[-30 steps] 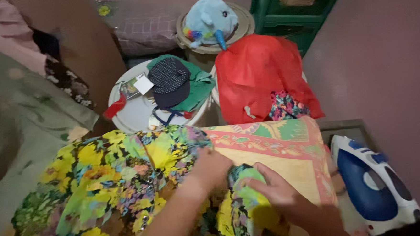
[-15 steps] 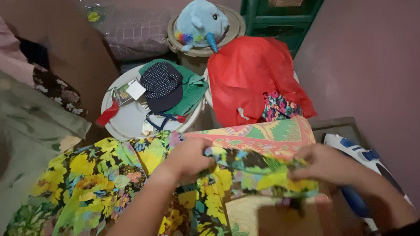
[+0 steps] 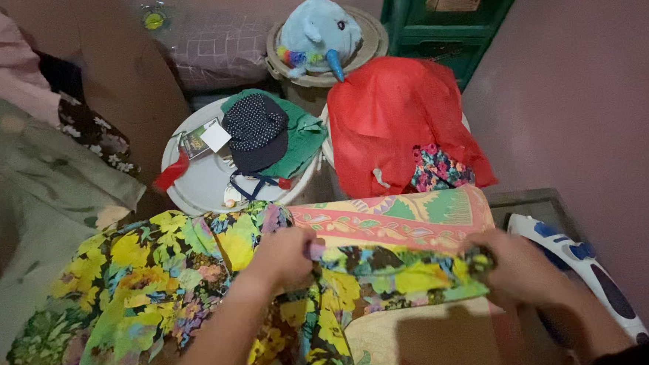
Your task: The person irons a floral-patterned garment on a small ironing board. They repeatedly smooth the fabric, reposition it, and use a blue and white iron to press different sections. The garment is handled by hand and adjusted multiple times during the process.
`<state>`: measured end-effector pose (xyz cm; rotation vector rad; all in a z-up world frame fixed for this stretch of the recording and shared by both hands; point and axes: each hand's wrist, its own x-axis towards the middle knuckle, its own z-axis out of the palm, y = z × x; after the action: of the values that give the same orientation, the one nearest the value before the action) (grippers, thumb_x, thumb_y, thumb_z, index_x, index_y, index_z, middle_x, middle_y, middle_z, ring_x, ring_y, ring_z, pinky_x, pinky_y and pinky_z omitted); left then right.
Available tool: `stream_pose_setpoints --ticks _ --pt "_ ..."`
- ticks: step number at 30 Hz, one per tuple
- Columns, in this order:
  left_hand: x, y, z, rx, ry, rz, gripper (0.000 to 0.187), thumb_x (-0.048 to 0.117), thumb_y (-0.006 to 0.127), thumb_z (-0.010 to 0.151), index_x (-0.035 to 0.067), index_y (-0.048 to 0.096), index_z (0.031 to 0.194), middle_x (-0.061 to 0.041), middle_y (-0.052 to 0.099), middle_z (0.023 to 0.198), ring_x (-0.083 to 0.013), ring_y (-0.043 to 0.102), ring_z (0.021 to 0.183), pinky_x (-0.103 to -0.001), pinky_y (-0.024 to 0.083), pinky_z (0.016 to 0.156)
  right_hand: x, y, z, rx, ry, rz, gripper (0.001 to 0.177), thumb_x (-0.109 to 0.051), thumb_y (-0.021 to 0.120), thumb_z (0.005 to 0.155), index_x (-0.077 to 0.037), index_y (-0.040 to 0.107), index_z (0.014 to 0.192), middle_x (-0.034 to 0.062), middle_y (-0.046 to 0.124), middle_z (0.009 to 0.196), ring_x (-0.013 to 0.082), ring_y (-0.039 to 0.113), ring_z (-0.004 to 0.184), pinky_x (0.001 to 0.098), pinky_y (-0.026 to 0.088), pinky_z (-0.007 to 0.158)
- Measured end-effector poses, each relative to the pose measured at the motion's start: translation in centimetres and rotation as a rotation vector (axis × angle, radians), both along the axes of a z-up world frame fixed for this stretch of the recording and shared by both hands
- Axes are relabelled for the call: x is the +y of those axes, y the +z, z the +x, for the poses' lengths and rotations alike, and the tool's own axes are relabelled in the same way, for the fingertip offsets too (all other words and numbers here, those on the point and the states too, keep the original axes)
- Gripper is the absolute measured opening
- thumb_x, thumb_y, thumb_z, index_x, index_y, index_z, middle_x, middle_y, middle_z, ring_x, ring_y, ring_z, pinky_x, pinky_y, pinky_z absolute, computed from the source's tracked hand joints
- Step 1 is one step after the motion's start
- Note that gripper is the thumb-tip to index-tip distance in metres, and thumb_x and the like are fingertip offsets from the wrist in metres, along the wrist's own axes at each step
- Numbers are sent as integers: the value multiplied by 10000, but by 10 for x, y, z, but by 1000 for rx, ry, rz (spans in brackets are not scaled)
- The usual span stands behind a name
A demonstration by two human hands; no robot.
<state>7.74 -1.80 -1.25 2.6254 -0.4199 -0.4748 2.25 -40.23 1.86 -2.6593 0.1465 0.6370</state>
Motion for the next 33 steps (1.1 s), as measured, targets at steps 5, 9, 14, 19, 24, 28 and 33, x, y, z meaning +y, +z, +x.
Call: stream_pose_setpoints --ticks 5,9,14,19,24,28,33 --pt "-17 -12 -5 -61 72 89 278 121 707 734 210 756 993 -58 754 1032 -266 692 1070 -487 378 1062 3 -18 -21 87 -80 -412 459 -248 767 804 -336 680 1246 55 742 1133 291 721 1111 424 565 951" --pt "-30 -9 -7 -83 100 143 485 166 759 673 234 705 1150 -22 685 1147 -250 609 1194 -495 376 1058 1 -20 -22 107 -25 -479 443 -265 781 803 -337 675 1227 -1 667 1239 225 641 1226 428 529 977" --pt "-67 -8 -21 -271 -80 -116 520 260 809 687 141 675 1175 -110 611 1226 -333 514 1234 -547 304 1075 26 -18 -14 -378 129 26 481 -341 836 702 -186 742 1147 67 724 1137 298 658 1123 415 503 919" --pt "-98 -20 -27 -296 -71 -132 382 268 770 776 122 683 1118 -116 641 1135 -325 564 1167 -537 350 1054 72 -31 10 -397 158 239 269 -205 631 911 -62 733 1114 136 742 1109 344 669 1073 426 508 947" --pt "-114 -27 -27 -321 -127 -10 183 111 708 746 131 721 928 -102 695 1041 -314 630 1077 -474 437 941 94 -48 24 -371 199 322 238 -169 599 912 -25 754 1022 179 742 1020 362 684 1010 444 519 917" --pt "-111 -25 -39 -483 -129 -182 182 41 673 721 106 705 888 -92 696 907 -315 659 963 -442 460 858 98 -54 21 -91 97 288 237 -219 594 931 -54 728 1035 178 736 940 329 715 883 411 536 798" --pt "-102 -17 -52 -530 -67 -332 156 33 666 742 98 710 877 -103 656 813 -342 642 817 -445 467 767 97 -63 9 -136 42 547 192 -159 735 843 -55 692 999 66 726 821 189 622 723 336 525 701"
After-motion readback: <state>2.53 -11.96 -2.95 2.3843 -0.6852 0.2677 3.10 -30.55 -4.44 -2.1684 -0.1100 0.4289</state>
